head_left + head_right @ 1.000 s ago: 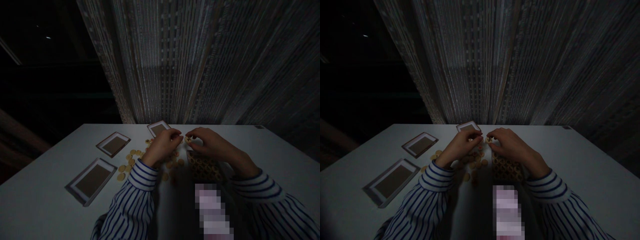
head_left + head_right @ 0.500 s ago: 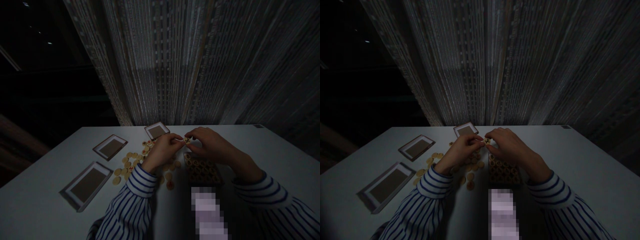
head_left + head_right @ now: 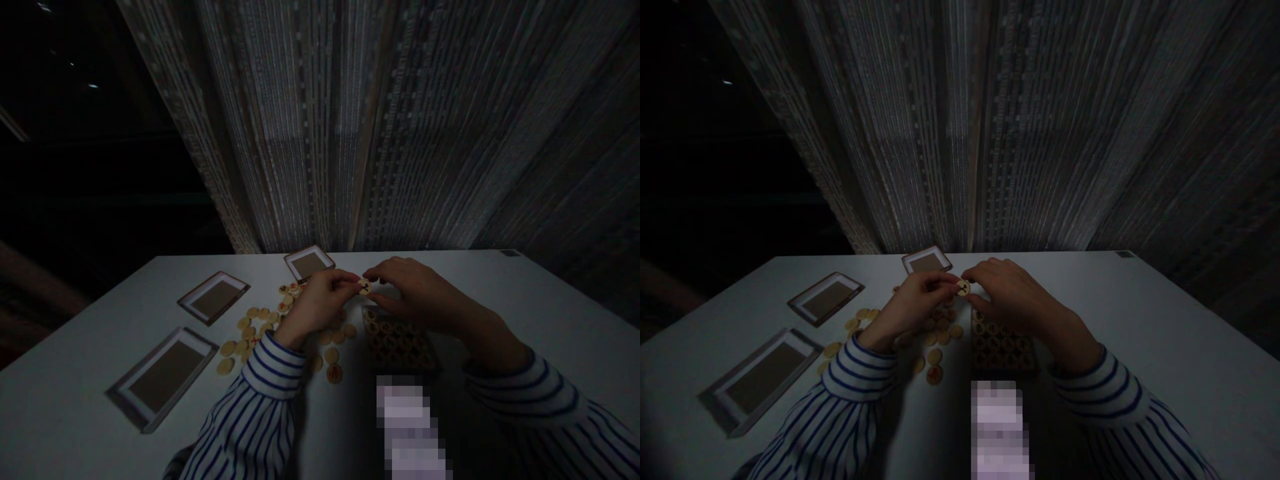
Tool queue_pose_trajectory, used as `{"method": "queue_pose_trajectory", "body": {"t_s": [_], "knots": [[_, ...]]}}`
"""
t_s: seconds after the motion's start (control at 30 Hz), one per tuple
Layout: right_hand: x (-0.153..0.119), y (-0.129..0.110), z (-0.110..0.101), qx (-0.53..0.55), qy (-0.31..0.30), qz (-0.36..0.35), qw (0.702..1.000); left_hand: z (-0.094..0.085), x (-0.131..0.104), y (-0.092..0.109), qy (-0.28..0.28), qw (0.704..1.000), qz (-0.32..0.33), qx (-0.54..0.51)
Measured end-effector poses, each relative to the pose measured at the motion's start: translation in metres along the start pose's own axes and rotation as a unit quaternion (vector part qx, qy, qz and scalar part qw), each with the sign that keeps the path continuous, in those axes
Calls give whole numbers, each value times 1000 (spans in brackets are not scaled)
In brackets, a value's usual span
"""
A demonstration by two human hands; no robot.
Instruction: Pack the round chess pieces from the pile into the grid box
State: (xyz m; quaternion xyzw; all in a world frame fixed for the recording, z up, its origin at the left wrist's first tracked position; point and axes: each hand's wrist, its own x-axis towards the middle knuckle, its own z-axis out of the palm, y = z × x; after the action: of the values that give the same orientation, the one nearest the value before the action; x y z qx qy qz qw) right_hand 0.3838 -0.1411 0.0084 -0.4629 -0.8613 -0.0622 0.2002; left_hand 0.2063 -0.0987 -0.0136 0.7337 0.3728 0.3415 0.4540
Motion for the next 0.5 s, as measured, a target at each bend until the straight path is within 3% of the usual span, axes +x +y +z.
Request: {"method": "queue_pose_trajectory", "body": {"t_s": [0.27, 0.5], "knots": [[0, 0, 2, 0, 10, -19, 1000, -1, 0, -1, -3, 999, 33, 37], [0, -1, 3, -8, 25, -17, 1000, -1, -1, 4, -36, 998, 52, -4]]}}
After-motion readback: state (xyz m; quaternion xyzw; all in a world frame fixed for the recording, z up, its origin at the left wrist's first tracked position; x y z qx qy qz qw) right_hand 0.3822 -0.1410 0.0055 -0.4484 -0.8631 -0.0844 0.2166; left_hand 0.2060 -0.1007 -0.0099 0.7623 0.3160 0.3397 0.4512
